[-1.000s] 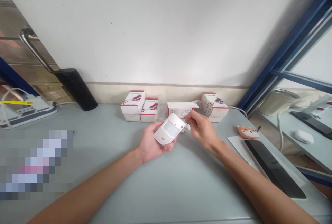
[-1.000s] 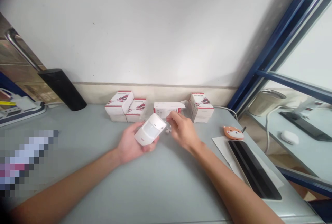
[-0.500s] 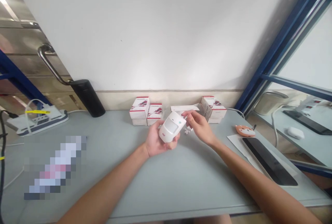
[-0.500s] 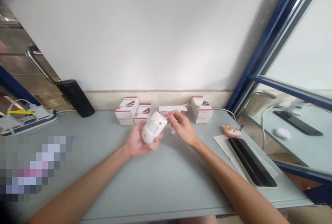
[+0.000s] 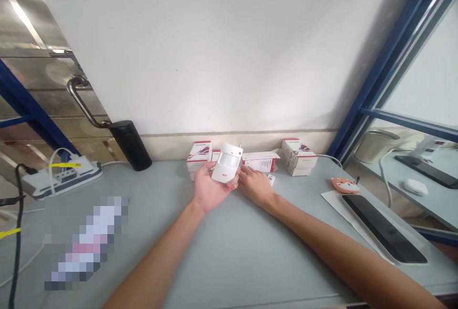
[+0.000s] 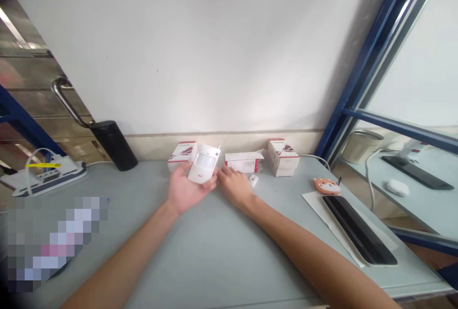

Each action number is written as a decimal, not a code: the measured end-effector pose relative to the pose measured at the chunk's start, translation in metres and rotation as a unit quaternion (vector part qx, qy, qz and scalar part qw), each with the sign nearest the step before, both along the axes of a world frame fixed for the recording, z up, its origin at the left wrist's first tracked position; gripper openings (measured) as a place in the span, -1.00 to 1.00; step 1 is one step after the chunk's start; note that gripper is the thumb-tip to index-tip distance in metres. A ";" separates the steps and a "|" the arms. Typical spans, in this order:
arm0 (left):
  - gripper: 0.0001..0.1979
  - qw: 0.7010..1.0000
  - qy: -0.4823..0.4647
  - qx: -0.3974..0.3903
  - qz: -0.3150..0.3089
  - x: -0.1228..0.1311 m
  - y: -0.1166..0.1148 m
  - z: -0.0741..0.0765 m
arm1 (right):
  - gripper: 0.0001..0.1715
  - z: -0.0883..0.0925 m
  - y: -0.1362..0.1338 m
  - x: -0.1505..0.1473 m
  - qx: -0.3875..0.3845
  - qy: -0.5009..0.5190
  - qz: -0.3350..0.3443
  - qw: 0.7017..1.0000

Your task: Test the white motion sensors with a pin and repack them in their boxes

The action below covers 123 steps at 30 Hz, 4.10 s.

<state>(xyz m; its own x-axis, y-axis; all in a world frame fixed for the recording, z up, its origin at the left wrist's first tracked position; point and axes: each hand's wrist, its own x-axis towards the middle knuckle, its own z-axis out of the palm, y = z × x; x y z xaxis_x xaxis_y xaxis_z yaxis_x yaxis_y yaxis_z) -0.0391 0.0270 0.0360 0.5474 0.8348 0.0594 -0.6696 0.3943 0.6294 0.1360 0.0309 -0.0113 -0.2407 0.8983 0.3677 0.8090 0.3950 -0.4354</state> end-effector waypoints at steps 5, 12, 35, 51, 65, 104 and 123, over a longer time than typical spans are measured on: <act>-0.63 0.999 0.022 0.004 0.029 0.002 -0.002 0.000 | -0.78 0.023 -0.006 0.032 0.018 0.073 -0.052 0.996; -0.62 0.997 0.071 0.012 0.033 0.007 -0.015 0.006 | -0.70 0.053 -0.012 0.096 0.015 0.471 -0.037 0.881; -0.64 0.980 0.135 -0.117 -0.086 0.032 -0.022 -0.021 | -0.85 0.050 -0.003 0.145 -0.148 0.648 0.033 0.747; -0.61 0.984 0.126 -0.111 -0.065 0.033 -0.024 -0.017 | -0.85 0.041 -0.003 0.129 -0.175 0.639 0.029 0.749; -0.61 0.975 0.157 -0.060 -0.143 0.031 -0.020 -0.027 | -0.87 0.044 -0.008 0.125 -0.218 0.710 0.032 0.668; -0.82 0.957 0.249 0.128 0.077 0.033 0.010 -0.058 | -0.49 0.000 -0.022 0.071 -0.074 0.340 0.077 0.934; -0.28 0.842 0.385 0.342 0.162 0.028 0.014 -0.055 | -0.47 -0.005 -0.014 0.083 0.089 0.044 0.081 0.992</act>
